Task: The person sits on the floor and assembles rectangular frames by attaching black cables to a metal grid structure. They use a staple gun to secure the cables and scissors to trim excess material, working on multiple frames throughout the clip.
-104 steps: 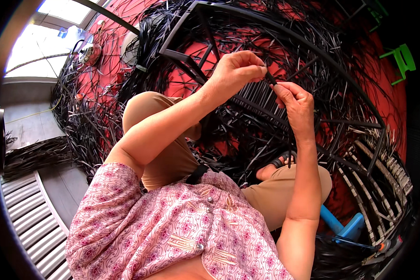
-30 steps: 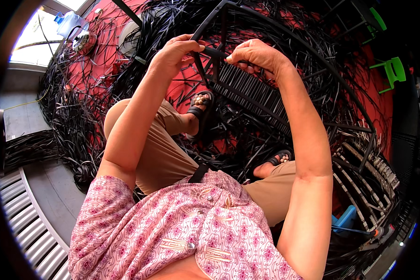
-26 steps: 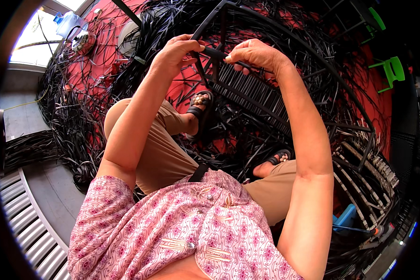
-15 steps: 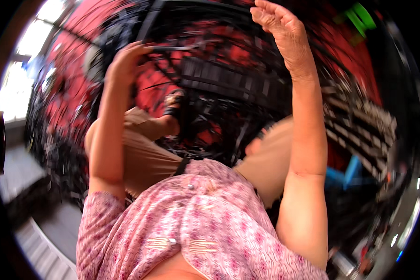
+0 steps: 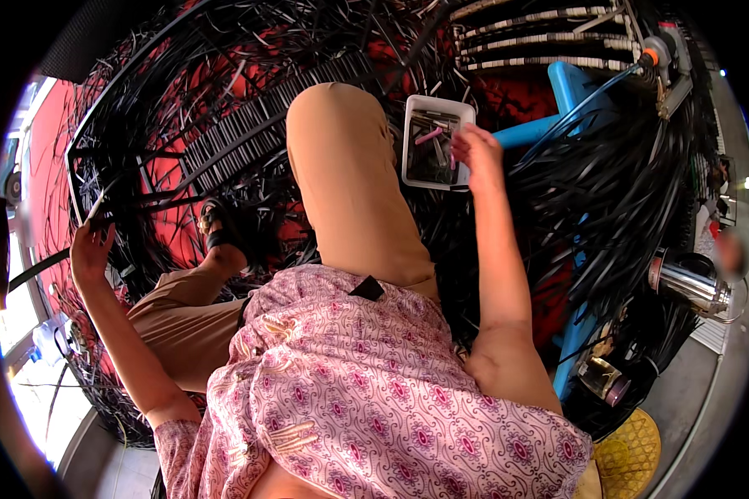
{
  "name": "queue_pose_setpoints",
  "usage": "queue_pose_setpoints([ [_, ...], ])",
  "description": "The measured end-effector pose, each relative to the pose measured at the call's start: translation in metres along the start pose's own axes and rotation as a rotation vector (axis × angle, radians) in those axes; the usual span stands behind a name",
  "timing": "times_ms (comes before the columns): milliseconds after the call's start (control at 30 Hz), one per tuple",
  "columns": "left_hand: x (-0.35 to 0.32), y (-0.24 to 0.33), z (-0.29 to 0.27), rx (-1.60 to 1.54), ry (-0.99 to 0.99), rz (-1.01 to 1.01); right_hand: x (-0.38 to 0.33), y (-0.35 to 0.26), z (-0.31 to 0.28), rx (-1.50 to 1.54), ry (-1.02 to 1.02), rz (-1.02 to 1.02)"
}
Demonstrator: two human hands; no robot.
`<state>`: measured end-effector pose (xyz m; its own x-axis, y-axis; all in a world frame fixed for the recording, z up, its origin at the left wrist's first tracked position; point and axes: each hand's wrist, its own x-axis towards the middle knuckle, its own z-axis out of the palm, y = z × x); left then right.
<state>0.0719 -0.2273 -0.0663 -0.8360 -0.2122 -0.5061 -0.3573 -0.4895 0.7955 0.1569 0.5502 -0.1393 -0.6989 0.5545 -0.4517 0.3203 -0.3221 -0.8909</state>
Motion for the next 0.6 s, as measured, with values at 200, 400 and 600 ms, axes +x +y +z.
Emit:
queue_pose_setpoints([
  [200, -0.003, 0.007, -0.006, 0.039, -0.050, 0.009, 0.080, 0.115, -0.018, -0.006, -0.264, 0.112],
  [400, -0.011, 0.015, -0.021, 0.065, -0.119, 0.006, 0.025, 0.173, 0.015, -0.417, -0.311, 0.167],
  [600, -0.009, 0.011, -0.006, 0.104, -0.110, -0.020, -0.078, 0.059, 0.033, -0.464, -0.348, -0.105],
])
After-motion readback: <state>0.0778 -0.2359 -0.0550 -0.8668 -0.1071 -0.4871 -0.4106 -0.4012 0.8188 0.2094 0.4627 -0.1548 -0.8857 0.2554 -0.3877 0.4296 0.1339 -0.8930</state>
